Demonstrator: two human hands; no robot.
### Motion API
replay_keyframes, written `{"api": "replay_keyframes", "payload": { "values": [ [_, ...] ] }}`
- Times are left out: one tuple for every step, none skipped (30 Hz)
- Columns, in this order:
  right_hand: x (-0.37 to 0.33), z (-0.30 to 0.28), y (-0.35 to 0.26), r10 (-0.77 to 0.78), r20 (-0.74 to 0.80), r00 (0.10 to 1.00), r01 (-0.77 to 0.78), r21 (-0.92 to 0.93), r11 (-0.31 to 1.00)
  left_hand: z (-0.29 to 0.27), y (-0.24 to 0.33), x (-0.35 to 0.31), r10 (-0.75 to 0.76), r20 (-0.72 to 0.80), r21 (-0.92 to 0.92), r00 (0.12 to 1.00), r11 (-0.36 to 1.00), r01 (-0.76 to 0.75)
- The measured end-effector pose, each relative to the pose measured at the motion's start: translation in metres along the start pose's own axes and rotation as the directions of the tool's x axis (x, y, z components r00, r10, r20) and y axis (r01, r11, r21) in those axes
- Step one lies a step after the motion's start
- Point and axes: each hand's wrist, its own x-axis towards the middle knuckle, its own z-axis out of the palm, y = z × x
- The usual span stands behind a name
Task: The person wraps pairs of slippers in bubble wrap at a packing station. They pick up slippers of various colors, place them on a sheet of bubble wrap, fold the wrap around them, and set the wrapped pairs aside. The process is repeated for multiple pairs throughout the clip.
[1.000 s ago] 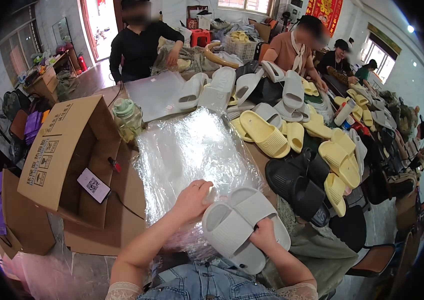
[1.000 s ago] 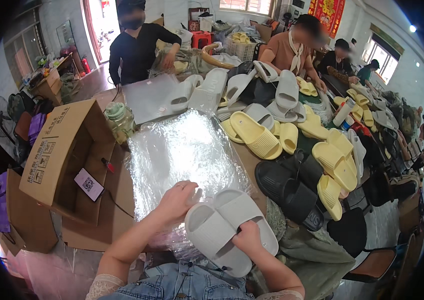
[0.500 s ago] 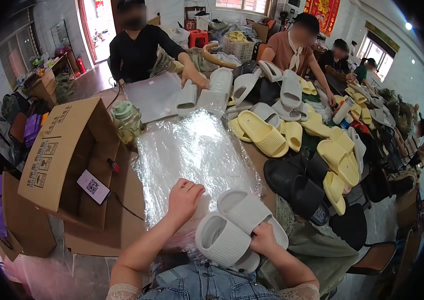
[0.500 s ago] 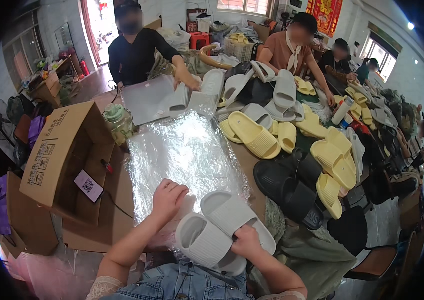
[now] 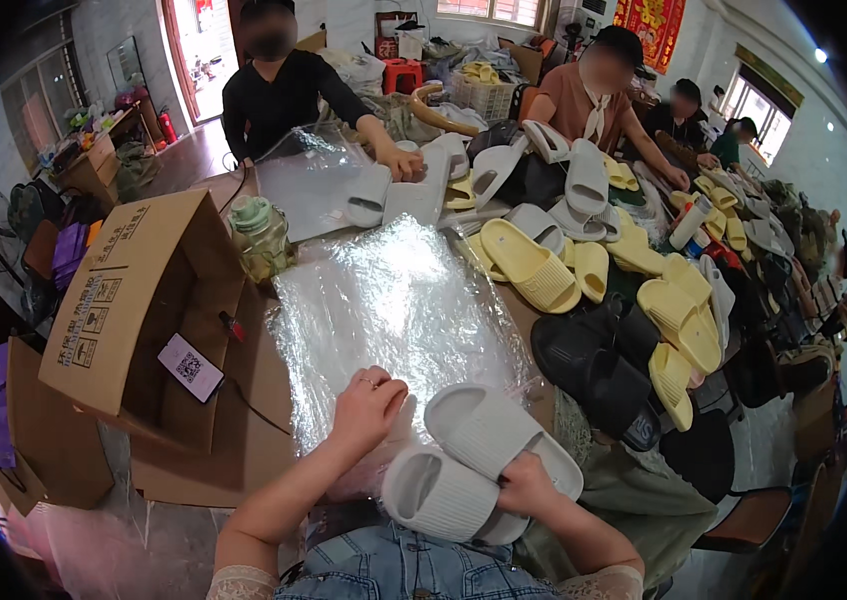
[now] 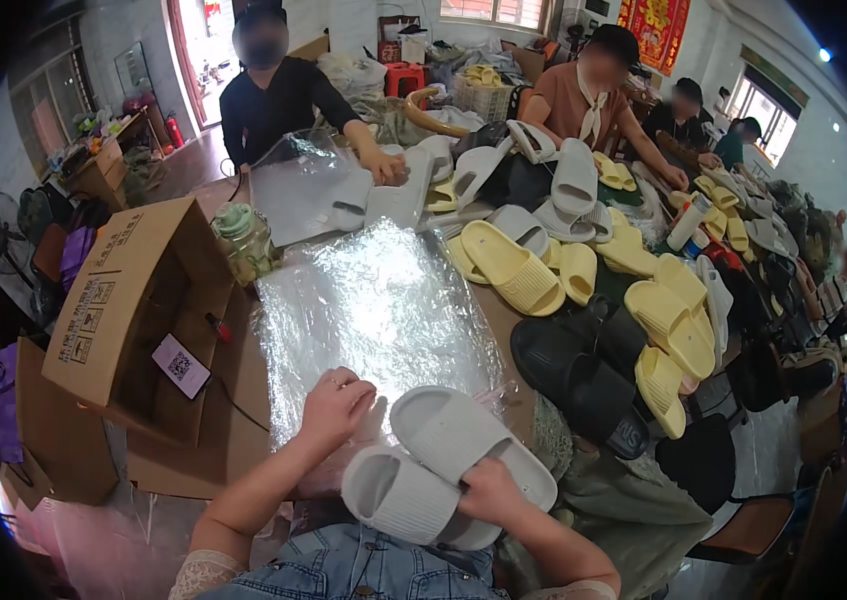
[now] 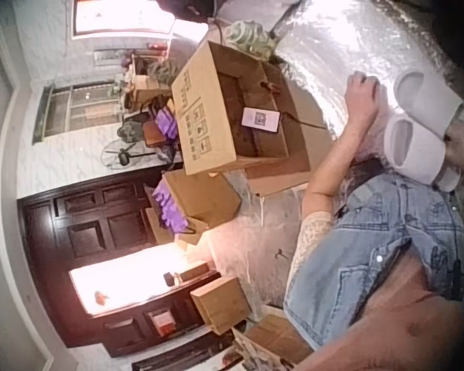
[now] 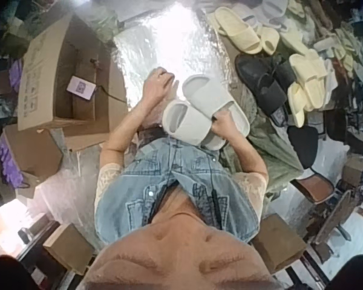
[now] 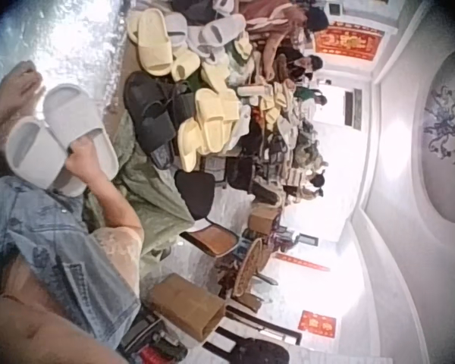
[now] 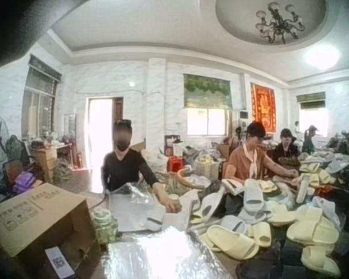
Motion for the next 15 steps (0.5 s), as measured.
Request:
{"api": "replay_keyframes", "payload": {
  "values": [
    [0.002, 0.000, 0.000, 0.035, -0.003, 0.999, -0.035, -0.027, 0.999, -0.005, 0.005, 0.004, 0.017, -0.059, -0.003, 0.998, 1.000, -0.017],
    [0.004, 0.002, 0.003, 0.070, -0.006, 0.998, -0.070, -0.054, 0.996, -0.008, 0.011, 0.007, 0.014, -0.092, -0.015, 0.996, 1.000, -0.016],
    [0.008, 0.003, 0.006, 0.099, -0.009, 0.995, -0.099, -0.081, 0.992, -0.013, 0.014, 0.008, 0.018, -0.094, -0.036, 0.995, 0.999, -0.021],
    [0.010, 0.000, 0.012, 0.149, -0.051, 0.988, -0.153, -0.085, 0.985, -0.018, 0.018, 0.009, 0.020, -0.097, -0.056, 0.995, 0.998, -0.026],
    [0.009, 0.001, 0.011, 0.159, -0.011, 0.987, -0.160, -0.090, 0.983, -0.021, 0.019, 0.010, 0.023, -0.099, -0.076, 0.995, 0.997, -0.030],
    [0.006, 0.003, 0.010, 0.169, 0.034, 0.985, -0.165, -0.096, 0.982, -0.020, 0.020, 0.009, -0.014, -0.099, -0.114, 0.995, 0.993, 0.003],
    [0.002, 0.004, 0.009, 0.180, 0.079, 0.980, -0.171, -0.102, 0.980, -0.018, 0.022, 0.009, -0.051, -0.098, -0.153, 0.994, 0.988, 0.035],
    [0.001, 0.005, 0.008, 0.191, 0.124, 0.974, -0.178, -0.108, 0.978, -0.016, 0.024, 0.009, -0.087, -0.095, -0.192, 0.992, 0.979, 0.067],
    [0.002, 0.006, 0.006, 0.202, 0.149, 0.968, -0.186, -0.111, 0.976, -0.015, 0.025, 0.008, -0.090, -0.087, -0.230, 0.992, 0.971, 0.068],
    [0.006, 0.007, 0.004, 0.213, 0.174, 0.962, -0.195, -0.114, 0.974, -0.013, 0.025, 0.009, -0.092, -0.078, -0.268, 0.993, 0.961, 0.068],
    [0.009, 0.007, 0.003, 0.224, 0.198, 0.954, -0.204, -0.118, 0.972, -0.012, 0.025, 0.009, -0.094, -0.070, -0.307, 0.993, 0.949, 0.068],
    [0.018, 0.003, 0.007, 0.230, 0.143, 0.963, -0.234, 0.010, 0.972, -0.013, 0.023, 0.008, -0.068, -0.049, -0.284, 0.996, 0.957, 0.052],
    [0.018, 0.001, 0.016, 0.266, 0.078, 0.961, -0.265, -0.024, 0.964, -0.015, 0.023, 0.009, -0.033, -0.064, -0.272, 0.997, 0.962, 0.014],
    [0.016, -0.002, 0.031, 0.299, 0.011, 0.954, -0.298, -0.055, 0.953, -0.019, 0.024, 0.009, 0.003, -0.079, -0.259, 0.997, 0.966, -0.023],
    [0.019, -0.004, 0.035, 0.327, -0.051, 0.944, -0.331, -0.080, 0.940, -0.022, 0.025, 0.009, 0.033, -0.091, -0.241, 0.995, 0.969, -0.055]
  ]
}}
